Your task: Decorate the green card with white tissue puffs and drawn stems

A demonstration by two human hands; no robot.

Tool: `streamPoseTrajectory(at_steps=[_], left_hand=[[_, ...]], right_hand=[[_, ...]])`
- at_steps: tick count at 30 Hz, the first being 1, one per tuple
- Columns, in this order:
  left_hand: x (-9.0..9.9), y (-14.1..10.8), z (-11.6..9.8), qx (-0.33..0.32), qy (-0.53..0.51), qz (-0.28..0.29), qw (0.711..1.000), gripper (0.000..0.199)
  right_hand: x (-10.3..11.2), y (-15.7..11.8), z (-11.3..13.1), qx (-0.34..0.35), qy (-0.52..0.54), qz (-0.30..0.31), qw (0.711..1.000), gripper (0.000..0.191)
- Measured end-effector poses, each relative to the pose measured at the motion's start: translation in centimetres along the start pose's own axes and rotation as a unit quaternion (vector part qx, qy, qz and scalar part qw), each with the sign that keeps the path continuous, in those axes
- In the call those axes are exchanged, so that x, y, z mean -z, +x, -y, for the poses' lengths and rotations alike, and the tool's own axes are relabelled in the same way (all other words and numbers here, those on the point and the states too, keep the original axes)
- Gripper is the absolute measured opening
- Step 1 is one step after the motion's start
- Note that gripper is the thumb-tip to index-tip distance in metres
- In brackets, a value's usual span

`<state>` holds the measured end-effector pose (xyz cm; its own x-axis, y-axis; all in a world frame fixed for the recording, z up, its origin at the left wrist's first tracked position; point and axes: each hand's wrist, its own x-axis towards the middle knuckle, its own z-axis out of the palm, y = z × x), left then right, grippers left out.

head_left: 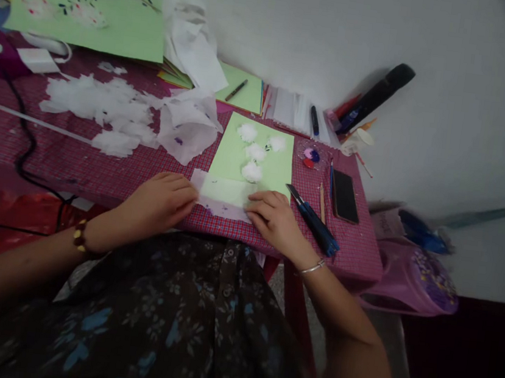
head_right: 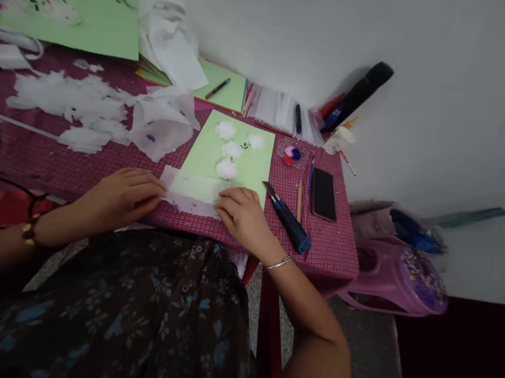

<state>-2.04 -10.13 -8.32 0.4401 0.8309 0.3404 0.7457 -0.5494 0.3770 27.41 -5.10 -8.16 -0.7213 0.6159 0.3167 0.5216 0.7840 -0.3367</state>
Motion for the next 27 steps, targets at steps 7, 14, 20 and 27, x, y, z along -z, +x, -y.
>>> streamPoseTrajectory(at_steps=[7, 14, 20, 27], left_hand=[[1.5, -0.1, -1.2, 0.110, -0.166, 0.023, 0.980, 0.016], [1.2, -0.1, -1.0, 0.083, -0.131, 0.074, 0.985, 0.018], [0.8, -1.4, -0.7, 0.010, -0.068, 0.070, 0.995, 0.018], [0.0, -1.5, -0.2, 0.057, -0.107, 0.069, 0.990, 0.029]], right_hand=[[0.6, -1.3, 1.4, -0.067, 0.154, 0.001, 0.986, 0.045], [-0.7, -0.4, 1.5, -0.004, 0.000, 0.001, 1.000, 0.030], [-0.7, -1.1, 1.3, -0.016, 0.036, -0.004, 0.999, 0.008], [-0.9, -2.0, 1.9, -0.111, 0.079, -0.024, 0.990, 0.019]])
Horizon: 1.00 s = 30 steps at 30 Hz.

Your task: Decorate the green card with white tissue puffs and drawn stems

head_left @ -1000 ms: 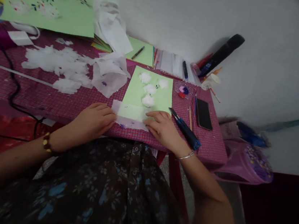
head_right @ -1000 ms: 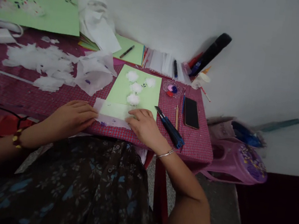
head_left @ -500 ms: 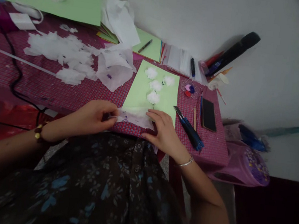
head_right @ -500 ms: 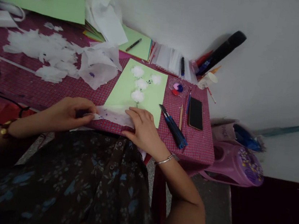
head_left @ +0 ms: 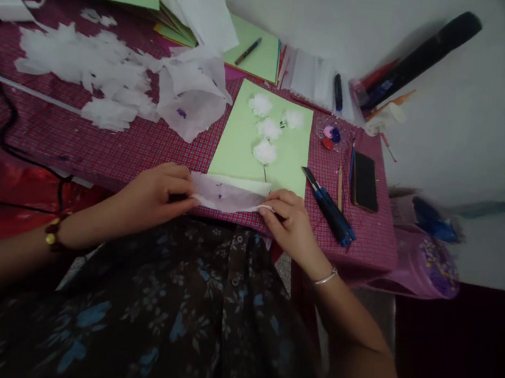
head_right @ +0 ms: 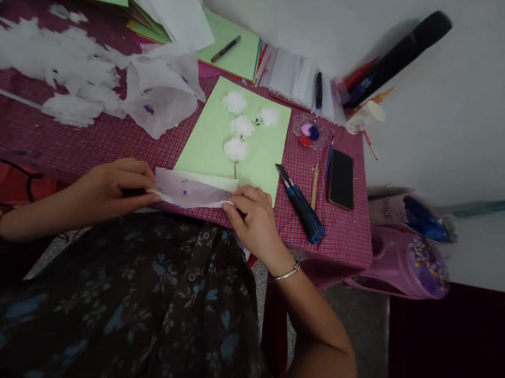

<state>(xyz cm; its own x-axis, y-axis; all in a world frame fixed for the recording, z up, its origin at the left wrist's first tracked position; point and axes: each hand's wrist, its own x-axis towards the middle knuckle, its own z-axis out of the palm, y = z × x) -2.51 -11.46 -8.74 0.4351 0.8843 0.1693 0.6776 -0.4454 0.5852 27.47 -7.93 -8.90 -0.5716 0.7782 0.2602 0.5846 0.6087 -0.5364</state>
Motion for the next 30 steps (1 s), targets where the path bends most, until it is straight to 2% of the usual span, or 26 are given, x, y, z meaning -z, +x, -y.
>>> streamPoseTrajectory(at_steps=[7, 18, 25, 30], left_hand=[[0.3, 0.5, -0.7, 0.032, 0.042, 0.016, 0.998, 0.033], [0.5, 0.5, -1.1, 0.037, 0.090, 0.023, 0.995, 0.036], [0.6, 0.5, -1.0, 0.017, 0.084, 0.036, 0.996, 0.034], [1.0, 0.7, -1.2, 0.058, 0.051, 0.023, 0.997, 0.027]], right_hand=[[-0.6, 0.2, -0.3, -0.066, 0.000, -0.041, 0.997, 0.028], [-0.6, 0.8, 0.3, -0.082, -0.050, -0.041, 0.994, 0.030], [-0.5, 0.8, 0.0, -0.079, -0.009, -0.033, 0.996, 0.027], [-0.5, 0.6, -0.2, -0.075, -0.003, -0.031, 0.997, 0.029]])
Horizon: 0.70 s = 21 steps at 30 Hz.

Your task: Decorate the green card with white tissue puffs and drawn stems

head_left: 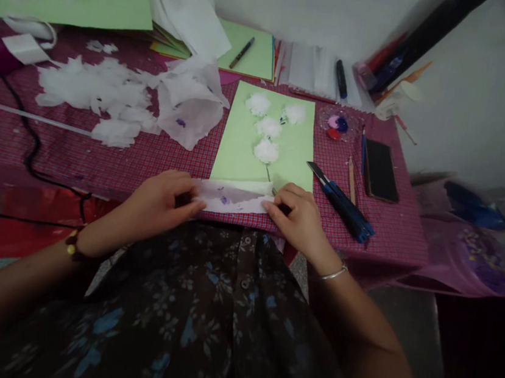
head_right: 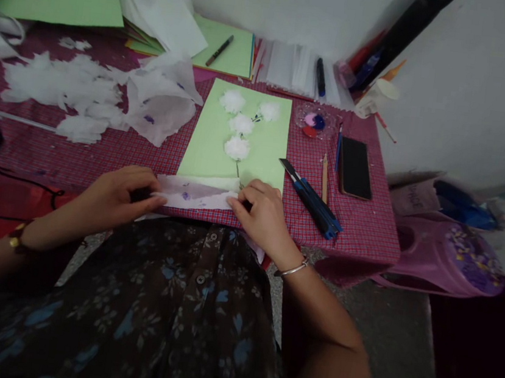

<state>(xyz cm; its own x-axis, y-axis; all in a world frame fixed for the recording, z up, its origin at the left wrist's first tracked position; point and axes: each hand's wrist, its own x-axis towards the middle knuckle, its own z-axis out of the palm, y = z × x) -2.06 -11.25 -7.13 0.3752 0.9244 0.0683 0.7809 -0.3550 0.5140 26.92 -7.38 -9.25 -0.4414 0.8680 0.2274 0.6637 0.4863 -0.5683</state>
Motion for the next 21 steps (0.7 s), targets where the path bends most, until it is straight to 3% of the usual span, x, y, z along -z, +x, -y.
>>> streamPoseTrajectory(at_steps=[18, 21], left_hand=[[-0.25, 0.03, -0.10, -0.006, 0.048, 0.007, 0.999, 0.028], [-0.34, -0.03, -0.06, 0.003, 0.056, 0.001, 0.998, 0.019]], right_hand=[[-0.35, -0.01, 0.28, 0.005, -0.057, -0.012, 0.998, 0.025], [-0.32, -0.03, 0.41, -0.007, -0.061, -0.012, 0.998, 0.011]])
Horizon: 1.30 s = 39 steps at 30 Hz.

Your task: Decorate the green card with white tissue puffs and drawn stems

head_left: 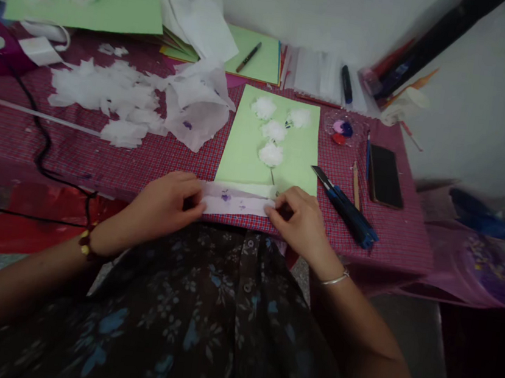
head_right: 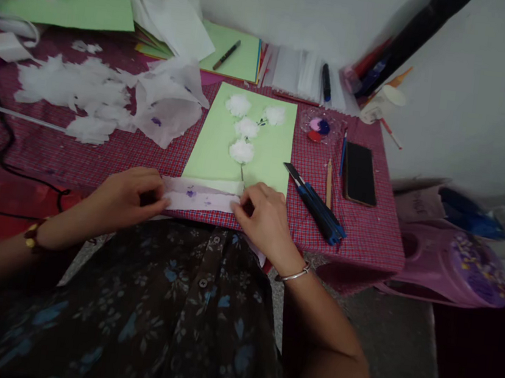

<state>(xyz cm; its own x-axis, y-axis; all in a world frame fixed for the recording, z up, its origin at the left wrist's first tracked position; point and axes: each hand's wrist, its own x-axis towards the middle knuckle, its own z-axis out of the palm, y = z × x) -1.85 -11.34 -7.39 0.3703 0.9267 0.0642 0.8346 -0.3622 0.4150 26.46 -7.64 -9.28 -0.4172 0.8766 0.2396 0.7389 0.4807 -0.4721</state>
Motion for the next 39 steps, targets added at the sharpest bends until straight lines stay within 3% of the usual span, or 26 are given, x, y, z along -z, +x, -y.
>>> streamPoseTrajectory(at_steps=[2, 4, 6, 10, 13, 17, 20, 24, 28, 31, 35, 39], left_hand=[[0.0, 0.1, 0.3, 0.005, -0.005, -0.015, 1.000, 0.015], [0.1, 0.4, 0.8, 0.007, 0.003, -0.029, 1.000, 0.041], [0.1, 0.9, 1.4, 0.012, 0.020, -0.021, 0.999, 0.054], [0.3, 2.0, 2.2, -0.004, 0.000, 0.026, 1.000, 0.031], [0.8, 2.4, 1.7, -0.051, -0.051, 0.039, 0.997, 0.013], [1.7, 3.4, 0.5, -0.029, -0.122, 0.057, 0.990, 0.011], [2.0, 5.6, -0.2, -0.002, -0.131, 0.050, 0.990, 0.008], [1.1, 9.0, -0.4, -0.034, -0.054, 0.054, 0.996, 0.017], [-0.1, 10.0, -0.4, -0.041, 0.047, 0.076, 0.995, 0.019], [-0.2, 9.5, -0.4, -0.036, 0.045, 0.079, 0.995, 0.017], [0.0, 9.1, -0.1, -0.029, 0.004, 0.075, 0.997, 0.015], [-0.1, 8.9, 0.0, -0.025, -0.035, 0.075, 0.996, 0.017]], right_hand=[[0.2, 0.1, 0.0, -0.012, 0.004, 0.007, 1.000, 0.024], [0.6, 0.4, 0.0, -0.012, -0.001, 0.031, 0.999, 0.046], [1.1, 0.9, -0.1, 0.005, -0.014, 0.066, 0.998, 0.054], [1.7, 2.3, -0.2, 0.038, -0.020, 0.119, 0.992, 0.031], [1.6, 3.0, -0.1, 0.037, 0.005, 0.117, 0.992, 0.009], [1.4, 3.0, -0.6, -0.023, 0.115, 0.084, 0.990, 0.016], [1.7, 3.0, -1.9, -0.053, 0.172, 0.055, 0.982, 0.014], [2.4, 3.5, -3.4, -0.070, 0.091, 0.054, 0.992, 0.011], [2.8, 3.0, -2.7, -0.028, -0.075, 0.001, 0.997, 0.018], [2.6, 1.6, -1.0, 0.043, -0.109, -0.037, 0.992, 0.032], [1.1, -0.1, 1.1, 0.157, -0.082, 0.049, 0.983, 0.058], [-0.5, -0.3, 1.7, 0.161, -0.113, 0.095, 0.976, 0.069]])
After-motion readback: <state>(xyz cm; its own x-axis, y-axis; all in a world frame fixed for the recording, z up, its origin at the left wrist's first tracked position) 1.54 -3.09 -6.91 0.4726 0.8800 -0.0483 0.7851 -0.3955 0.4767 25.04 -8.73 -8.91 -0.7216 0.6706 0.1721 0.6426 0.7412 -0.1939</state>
